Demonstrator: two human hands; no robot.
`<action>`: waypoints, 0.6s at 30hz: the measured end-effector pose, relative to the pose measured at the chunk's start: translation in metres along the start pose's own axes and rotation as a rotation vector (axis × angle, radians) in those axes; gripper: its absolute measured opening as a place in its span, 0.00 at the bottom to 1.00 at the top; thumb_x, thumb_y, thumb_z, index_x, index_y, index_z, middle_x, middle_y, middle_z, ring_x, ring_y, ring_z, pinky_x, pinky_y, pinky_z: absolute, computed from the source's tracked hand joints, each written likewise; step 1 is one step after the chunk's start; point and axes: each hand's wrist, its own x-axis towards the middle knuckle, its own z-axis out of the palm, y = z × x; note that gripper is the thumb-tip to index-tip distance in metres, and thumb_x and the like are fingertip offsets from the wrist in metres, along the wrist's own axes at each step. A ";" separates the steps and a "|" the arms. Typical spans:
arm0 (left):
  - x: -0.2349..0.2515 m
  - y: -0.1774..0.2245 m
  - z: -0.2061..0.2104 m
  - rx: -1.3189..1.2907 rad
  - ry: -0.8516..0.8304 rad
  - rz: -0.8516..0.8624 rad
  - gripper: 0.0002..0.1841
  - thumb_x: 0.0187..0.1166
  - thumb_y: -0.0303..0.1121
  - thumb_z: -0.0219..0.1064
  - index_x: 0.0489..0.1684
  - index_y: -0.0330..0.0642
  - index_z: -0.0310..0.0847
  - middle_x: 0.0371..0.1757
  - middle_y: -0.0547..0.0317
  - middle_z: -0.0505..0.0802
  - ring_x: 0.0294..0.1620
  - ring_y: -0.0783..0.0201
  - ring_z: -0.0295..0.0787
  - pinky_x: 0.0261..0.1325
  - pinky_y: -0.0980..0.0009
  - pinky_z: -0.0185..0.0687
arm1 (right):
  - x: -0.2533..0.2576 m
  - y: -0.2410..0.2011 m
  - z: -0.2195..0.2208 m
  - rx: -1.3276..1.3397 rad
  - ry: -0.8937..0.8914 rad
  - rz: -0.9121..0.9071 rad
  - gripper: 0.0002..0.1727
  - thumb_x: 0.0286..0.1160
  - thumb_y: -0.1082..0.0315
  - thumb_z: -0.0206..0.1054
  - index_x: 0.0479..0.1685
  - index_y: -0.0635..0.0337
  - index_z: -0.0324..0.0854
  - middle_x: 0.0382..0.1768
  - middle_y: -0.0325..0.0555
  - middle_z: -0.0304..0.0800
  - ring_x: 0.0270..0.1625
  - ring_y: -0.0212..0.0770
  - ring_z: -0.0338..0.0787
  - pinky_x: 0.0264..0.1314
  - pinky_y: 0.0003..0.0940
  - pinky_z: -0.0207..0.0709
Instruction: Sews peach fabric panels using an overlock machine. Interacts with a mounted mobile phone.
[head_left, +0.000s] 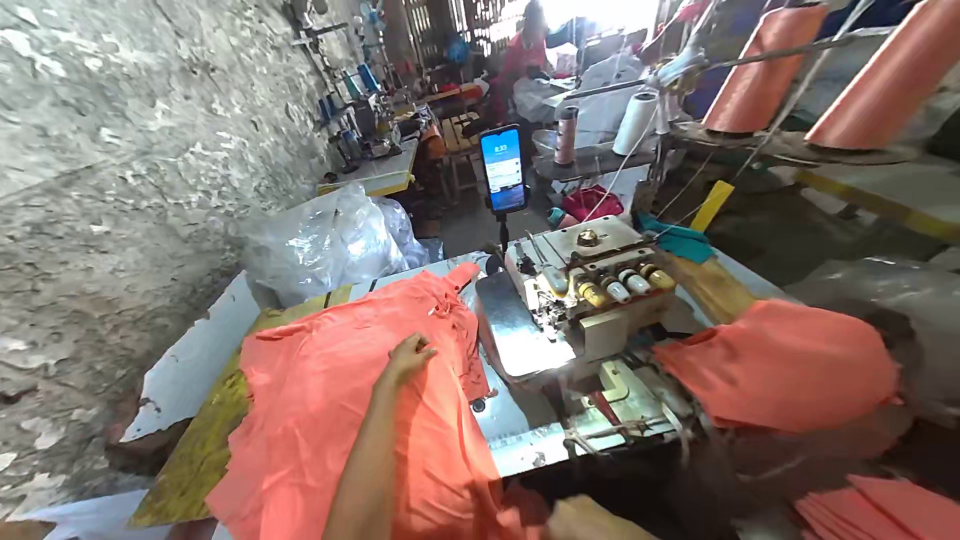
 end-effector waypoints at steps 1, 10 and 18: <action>-0.003 -0.003 0.000 -0.006 0.036 0.047 0.18 0.88 0.34 0.62 0.63 0.26 0.81 0.59 0.32 0.89 0.65 0.41 0.85 0.75 0.42 0.71 | 0.017 -0.002 -0.003 0.044 0.188 -0.012 0.14 0.83 0.64 0.64 0.42 0.68 0.89 0.36 0.64 0.92 0.45 0.67 0.93 0.49 0.72 0.79; -0.076 0.062 -0.045 0.062 0.479 0.637 0.09 0.80 0.25 0.66 0.41 0.23 0.86 0.44 0.35 0.90 0.44 0.48 0.88 0.52 0.55 0.84 | 0.141 -0.035 -0.066 0.603 0.874 -0.038 0.45 0.67 0.76 0.73 0.90 0.68 0.56 0.73 0.70 0.79 0.72 0.60 0.85 0.75 0.53 0.77; -0.059 0.130 -0.086 0.001 0.704 0.750 0.10 0.81 0.27 0.67 0.38 0.23 0.83 0.41 0.41 0.86 0.31 0.62 0.77 0.37 0.67 0.76 | 0.033 0.007 -0.049 0.684 0.670 -0.034 0.12 0.75 0.74 0.66 0.53 0.73 0.82 0.40 0.55 0.90 0.39 0.38 0.89 0.48 0.36 0.84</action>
